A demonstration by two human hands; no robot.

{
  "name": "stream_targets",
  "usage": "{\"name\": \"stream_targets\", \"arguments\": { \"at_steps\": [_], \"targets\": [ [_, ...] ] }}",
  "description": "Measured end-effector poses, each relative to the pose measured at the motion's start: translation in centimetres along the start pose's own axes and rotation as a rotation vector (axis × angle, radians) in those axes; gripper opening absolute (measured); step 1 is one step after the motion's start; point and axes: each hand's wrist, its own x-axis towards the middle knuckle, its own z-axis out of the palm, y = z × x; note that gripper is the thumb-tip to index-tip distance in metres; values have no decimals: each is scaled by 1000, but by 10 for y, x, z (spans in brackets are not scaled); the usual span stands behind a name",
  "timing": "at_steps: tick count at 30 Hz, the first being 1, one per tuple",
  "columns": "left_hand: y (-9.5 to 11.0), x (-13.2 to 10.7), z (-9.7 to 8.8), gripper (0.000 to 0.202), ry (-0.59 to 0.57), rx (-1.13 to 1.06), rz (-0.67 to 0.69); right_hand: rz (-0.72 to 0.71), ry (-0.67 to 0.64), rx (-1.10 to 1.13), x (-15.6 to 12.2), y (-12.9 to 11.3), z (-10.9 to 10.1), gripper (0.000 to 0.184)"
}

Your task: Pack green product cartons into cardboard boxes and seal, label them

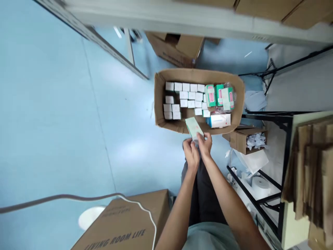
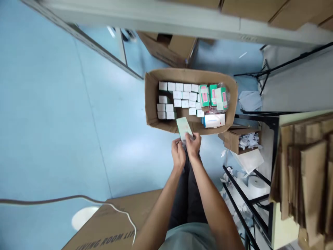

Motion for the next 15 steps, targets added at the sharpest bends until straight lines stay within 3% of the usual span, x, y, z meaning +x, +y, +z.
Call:
{"name": "stream_targets", "arguments": {
  "at_steps": [3,7,11,15],
  "targets": [
    [35,-37,-18,29,-81,28,42,125,140,187,-48,-35,-34,46],
    [88,-69,-42,40,-219,49,91,222,155,455,-113,-88,-92,51],
    [150,-90,-60,51,-238,29,150,194,103,601,-185,-137,-165,51],
    [216,-120,-66,61,-347,0,250,101,58,728,-261,-164,-231,44]
  ]
}}
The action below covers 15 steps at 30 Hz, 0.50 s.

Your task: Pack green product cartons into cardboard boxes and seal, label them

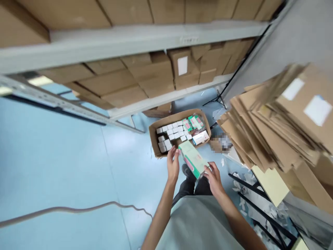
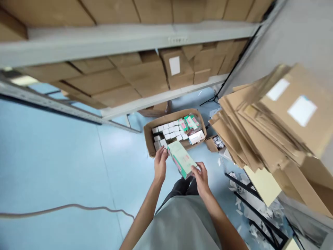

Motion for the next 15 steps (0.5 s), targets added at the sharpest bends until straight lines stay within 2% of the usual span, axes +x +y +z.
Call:
{"name": "stream_targets", "arguments": {
  "at_steps": [4,6,8,11,13,15],
  "targets": [
    [62,-36,26,62,-250,84,62,-166,32,55,-67,-30,-45,41],
    [84,-65,48,61,-418,130,68,-248,113,82,-98,-38,-72,43],
    [98,-101,75,60,-583,173,60,-298,198,129,-129,-41,-105,46],
    [99,-169,122,59,-786,236,52,-342,322,234,-180,-34,-163,54],
    [87,-223,154,58,-916,259,55,-377,446,319,-216,-20,-204,60],
    [64,-284,182,57,-1054,284,57,-409,598,405,-253,-1,-245,64]
  ]
}}
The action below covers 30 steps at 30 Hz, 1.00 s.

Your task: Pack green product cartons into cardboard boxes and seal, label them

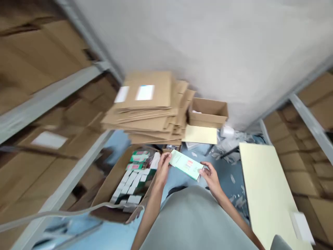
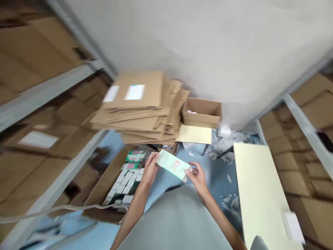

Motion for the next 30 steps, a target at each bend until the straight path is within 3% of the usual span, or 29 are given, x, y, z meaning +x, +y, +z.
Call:
{"name": "stream_targets", "arguments": {
  "at_steps": [3,6,8,11,16,20,25,30],
  "targets": [
    [-20,-16,107,54,-214,50,-14,-66,251,89,-17,-11,-85,63],
    [-45,-42,202,52,-429,95,-62,-149,544,196,-42,-15,-160,60],
    [-60,-63,255,51,-566,155,-100,-191,746,252,-63,-15,-202,60],
    [-82,-95,318,50,-754,264,-159,-220,992,282,-95,-12,-249,55],
    [-115,-139,400,51,-986,388,-283,-217,1278,316,-138,-5,-293,53],
    [-131,-156,456,49,-1112,497,-307,-174,1424,364,-147,-5,-312,59],
    [-139,-147,520,53,-1234,589,-322,-229,1452,425,-128,-21,-339,68],
    [-137,-118,580,55,-1409,595,-454,-241,1479,474,-98,-50,-369,74]
  ]
}}
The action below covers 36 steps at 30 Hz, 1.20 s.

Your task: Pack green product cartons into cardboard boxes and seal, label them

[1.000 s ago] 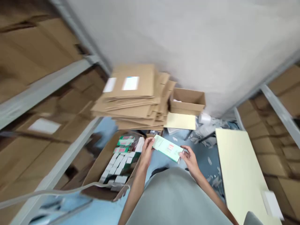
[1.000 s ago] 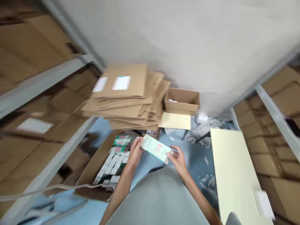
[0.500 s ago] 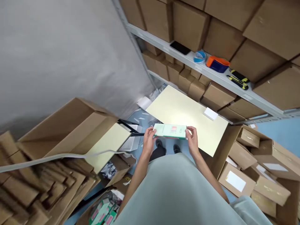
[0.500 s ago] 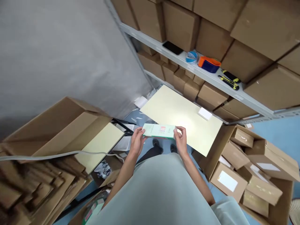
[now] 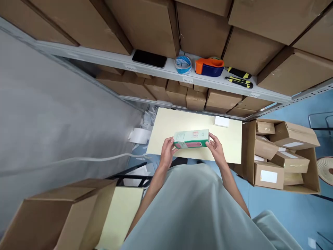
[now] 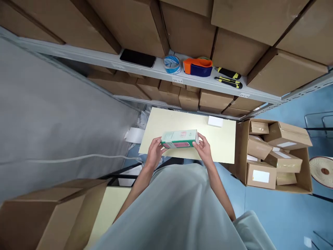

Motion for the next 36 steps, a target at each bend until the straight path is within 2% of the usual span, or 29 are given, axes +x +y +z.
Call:
{"name": "stream_targets", "arguments": {
  "at_steps": [4,7,10,13,16,20,24,28,32,36],
  "targets": [
    [27,27,-22,51,-130,-19,-38,13,22,-27,14,-16,26,71],
    [41,41,-35,51,-179,-5,-35,-8,52,-64,22,-24,40,69],
    [47,50,-40,54,-186,71,-23,-48,116,-108,33,-28,48,62],
    [48,50,-40,69,-193,100,-39,-110,148,-149,44,-32,47,56],
    [42,41,-36,81,-196,99,-80,-146,82,-193,54,-37,37,55],
    [27,20,-25,74,-215,69,-118,-156,-10,-187,65,-35,19,56],
    [9,0,-9,66,-263,3,-141,-162,8,-104,76,-21,8,61],
    [-2,-17,4,55,-283,-47,-133,-144,19,16,82,-10,4,55],
    [-10,-30,10,49,-325,-106,-138,-42,-70,132,82,-8,1,52],
    [-23,-40,9,50,-364,-157,-236,94,-200,207,78,-6,-1,58]
  ]
}}
